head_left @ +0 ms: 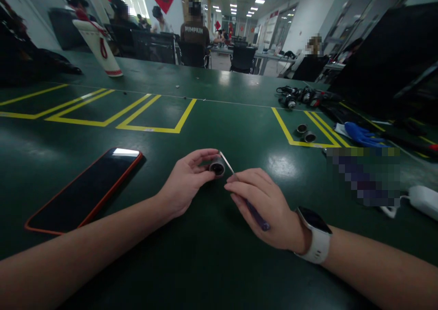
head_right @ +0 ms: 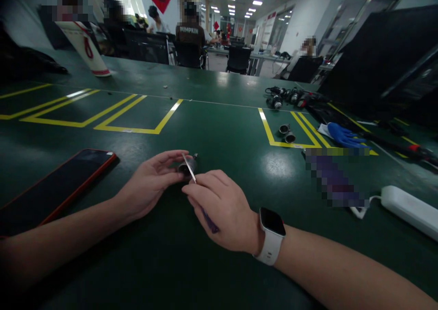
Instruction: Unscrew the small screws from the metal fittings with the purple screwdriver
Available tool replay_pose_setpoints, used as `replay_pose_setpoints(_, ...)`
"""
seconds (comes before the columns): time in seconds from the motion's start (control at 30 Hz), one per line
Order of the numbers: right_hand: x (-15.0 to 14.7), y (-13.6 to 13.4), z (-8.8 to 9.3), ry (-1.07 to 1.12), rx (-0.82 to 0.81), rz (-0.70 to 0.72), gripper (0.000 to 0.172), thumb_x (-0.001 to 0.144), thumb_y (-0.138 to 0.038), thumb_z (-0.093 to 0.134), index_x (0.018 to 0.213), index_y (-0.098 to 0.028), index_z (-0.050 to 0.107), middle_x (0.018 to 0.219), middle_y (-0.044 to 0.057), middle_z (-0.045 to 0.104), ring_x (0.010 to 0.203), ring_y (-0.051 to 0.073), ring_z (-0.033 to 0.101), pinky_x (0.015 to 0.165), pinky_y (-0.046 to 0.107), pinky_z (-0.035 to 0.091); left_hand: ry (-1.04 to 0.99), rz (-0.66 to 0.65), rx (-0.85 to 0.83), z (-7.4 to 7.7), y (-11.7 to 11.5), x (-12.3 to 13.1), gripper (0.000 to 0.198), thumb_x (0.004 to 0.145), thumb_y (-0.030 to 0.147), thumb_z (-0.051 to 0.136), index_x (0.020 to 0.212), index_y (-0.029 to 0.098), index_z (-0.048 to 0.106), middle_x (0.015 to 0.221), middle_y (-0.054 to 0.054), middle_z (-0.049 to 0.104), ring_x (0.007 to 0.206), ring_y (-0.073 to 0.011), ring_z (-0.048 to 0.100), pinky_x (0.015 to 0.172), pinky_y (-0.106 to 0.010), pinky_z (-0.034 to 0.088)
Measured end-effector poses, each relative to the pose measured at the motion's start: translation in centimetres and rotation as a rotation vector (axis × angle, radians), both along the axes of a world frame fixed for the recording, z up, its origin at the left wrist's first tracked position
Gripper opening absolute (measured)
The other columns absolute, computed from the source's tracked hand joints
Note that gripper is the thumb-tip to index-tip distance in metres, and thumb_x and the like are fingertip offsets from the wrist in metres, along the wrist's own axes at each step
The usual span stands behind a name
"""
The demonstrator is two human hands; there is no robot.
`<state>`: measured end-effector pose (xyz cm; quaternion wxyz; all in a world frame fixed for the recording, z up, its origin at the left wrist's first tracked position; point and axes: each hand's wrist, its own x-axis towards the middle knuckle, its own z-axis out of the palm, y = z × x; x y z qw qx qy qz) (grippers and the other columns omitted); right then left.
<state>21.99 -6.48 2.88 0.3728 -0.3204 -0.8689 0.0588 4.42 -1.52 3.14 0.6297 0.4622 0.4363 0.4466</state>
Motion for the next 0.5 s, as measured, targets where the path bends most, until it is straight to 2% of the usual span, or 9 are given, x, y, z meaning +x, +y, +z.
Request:
replay_pose_setpoints(0.13,0.0,0.9,-0.3,-0.078,-0.026,-0.059,0.026,0.084,-0.018,0.056,0.109,-0.017,0.051,0.12,0.011,0.058,0.11,0.023,0.051,0.092,0.043,0.046,-0.044,-0.149,-0.034,0.1,-1.1,0.4,0.047,0.065,0.002,0.068,0.106,0.021,0.058,0.111,-0.002,0.064,0.095,-0.016,0.064,0.083,-0.028,0.052)
replay_pose_setpoints(0.27,0.3,1.3,-0.3,-0.167,-0.055,-0.021,0.018,0.084,-0.015,0.055,0.102,-0.017,0.053,0.113,0.009,0.061,0.104,0.022,0.053,0.087,0.041,0.048,-0.024,-0.251,-0.077,0.3,-1.8,0.7,0.051,0.066,0.002,0.067,0.111,0.022,0.054,0.112,-0.002,0.062,0.096,-0.0177,0.064,0.083,-0.031,0.053)
replay_pose_setpoints(0.4,0.7,1.7,0.0,-0.175,0.014,0.044,0.013,0.086,-0.013,0.051,0.099,-0.016,0.054,0.105,0.009,0.064,0.099,0.02,0.054,0.085,0.038,0.049,-0.002,-0.294,-0.066,0.4,-1.6,0.5,0.052,0.068,0.006,0.067,0.115,0.022,0.052,0.121,-0.004,0.058,0.103,-0.0198,0.061,0.088,-0.035,0.051)
replay_pose_setpoints(0.5,1.6,2.6,0.3,-0.122,0.071,-0.005,0.012,0.087,-0.014,0.051,0.098,-0.018,0.053,0.106,0.009,0.064,0.101,0.021,0.055,0.086,0.04,0.048,0.0,-0.311,-0.035,0.3,-1.2,0.2,0.054,0.068,0.008,0.068,0.117,0.024,0.051,0.132,-0.006,0.05,0.112,-0.0229,0.057,0.091,-0.038,0.05)
